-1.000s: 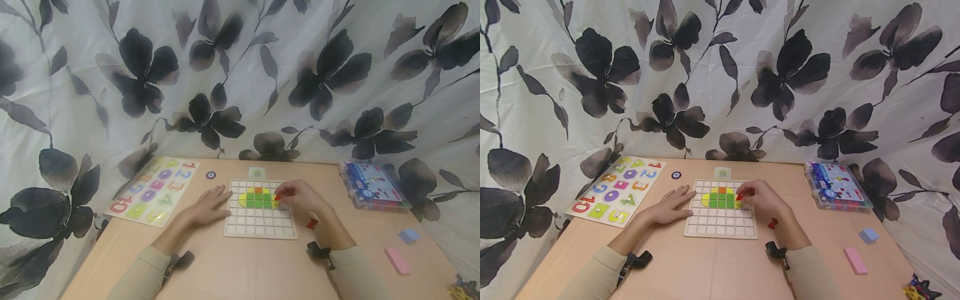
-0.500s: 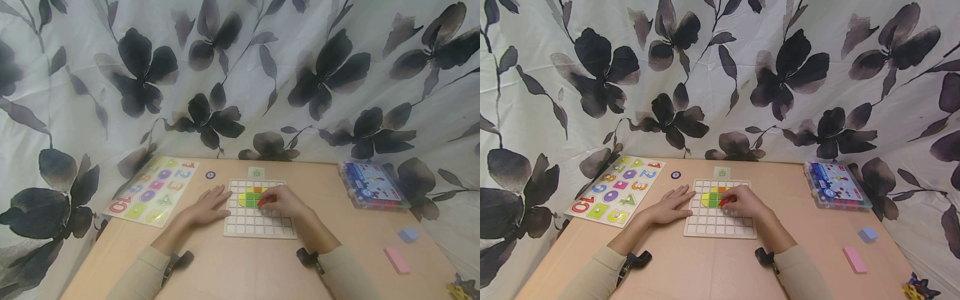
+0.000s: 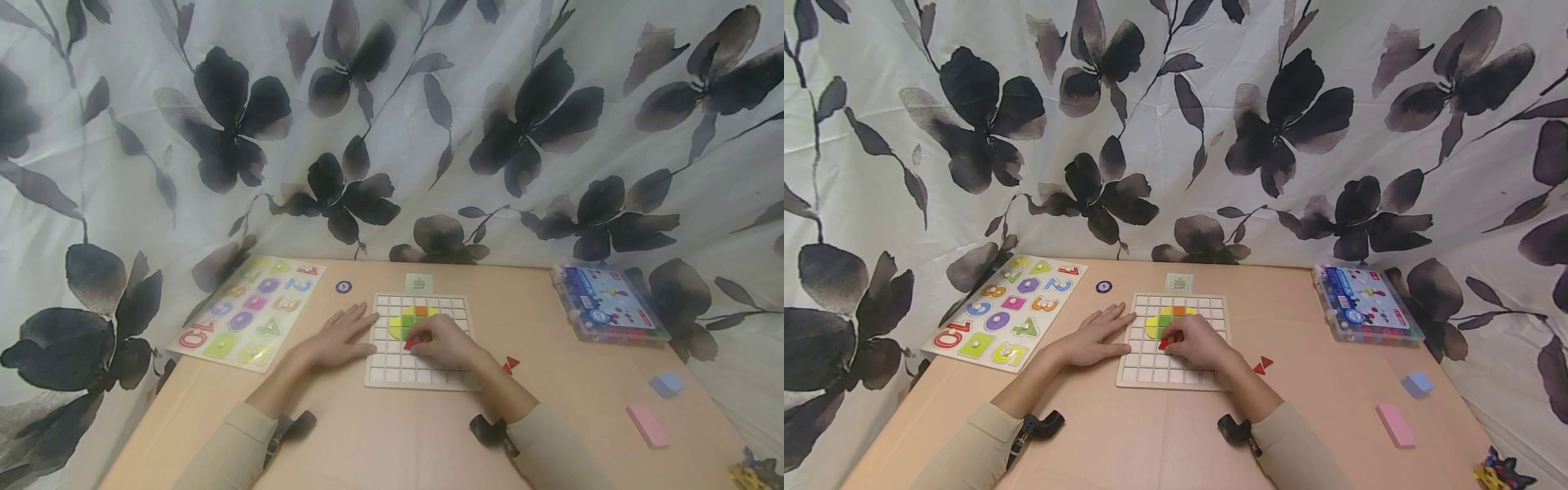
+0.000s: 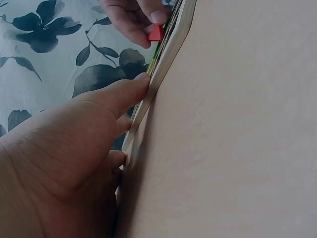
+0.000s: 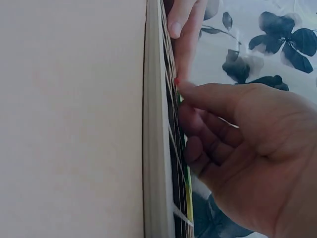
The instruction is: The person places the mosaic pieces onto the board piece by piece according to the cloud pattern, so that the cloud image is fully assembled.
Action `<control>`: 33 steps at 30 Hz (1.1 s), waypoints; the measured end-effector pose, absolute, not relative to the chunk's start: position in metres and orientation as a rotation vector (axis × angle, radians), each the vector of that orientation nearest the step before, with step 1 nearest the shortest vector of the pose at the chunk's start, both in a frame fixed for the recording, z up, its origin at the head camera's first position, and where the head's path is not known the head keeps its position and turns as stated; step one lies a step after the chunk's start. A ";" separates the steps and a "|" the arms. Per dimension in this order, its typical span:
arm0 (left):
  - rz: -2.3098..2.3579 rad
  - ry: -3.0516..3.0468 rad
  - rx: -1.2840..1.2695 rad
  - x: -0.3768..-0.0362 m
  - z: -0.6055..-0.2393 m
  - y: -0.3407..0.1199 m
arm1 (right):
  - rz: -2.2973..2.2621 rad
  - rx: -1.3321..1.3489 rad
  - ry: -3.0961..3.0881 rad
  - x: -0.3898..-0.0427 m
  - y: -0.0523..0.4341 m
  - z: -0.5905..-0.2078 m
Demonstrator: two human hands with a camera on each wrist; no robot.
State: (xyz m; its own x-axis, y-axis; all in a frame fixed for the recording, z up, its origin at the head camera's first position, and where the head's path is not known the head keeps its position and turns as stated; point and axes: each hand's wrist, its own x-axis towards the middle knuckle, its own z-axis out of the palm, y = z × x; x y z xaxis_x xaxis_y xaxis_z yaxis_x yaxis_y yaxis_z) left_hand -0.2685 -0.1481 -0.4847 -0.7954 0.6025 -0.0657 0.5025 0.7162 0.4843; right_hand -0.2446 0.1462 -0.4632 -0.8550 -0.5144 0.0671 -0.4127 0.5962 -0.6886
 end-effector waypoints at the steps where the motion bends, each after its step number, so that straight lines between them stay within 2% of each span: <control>1: 0.670 2.704 0.886 -0.269 -0.485 -0.148 | -1.088 -0.794 2.687 -0.245 0.145 -0.465; 33: 0.680 2.706 0.890 -0.270 -0.485 -0.149 | -1.037 -0.749 2.695 -0.243 0.148 -0.460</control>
State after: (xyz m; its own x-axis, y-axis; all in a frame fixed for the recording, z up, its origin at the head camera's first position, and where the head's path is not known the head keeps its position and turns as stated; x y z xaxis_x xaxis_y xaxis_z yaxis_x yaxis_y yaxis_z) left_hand -0.2698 -0.1490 -0.4848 -0.7946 0.6045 -0.0561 0.5061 0.7107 0.4885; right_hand -0.2433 0.1483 -0.4600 -0.8621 -0.5058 0.0310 -0.3962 0.6347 -0.6635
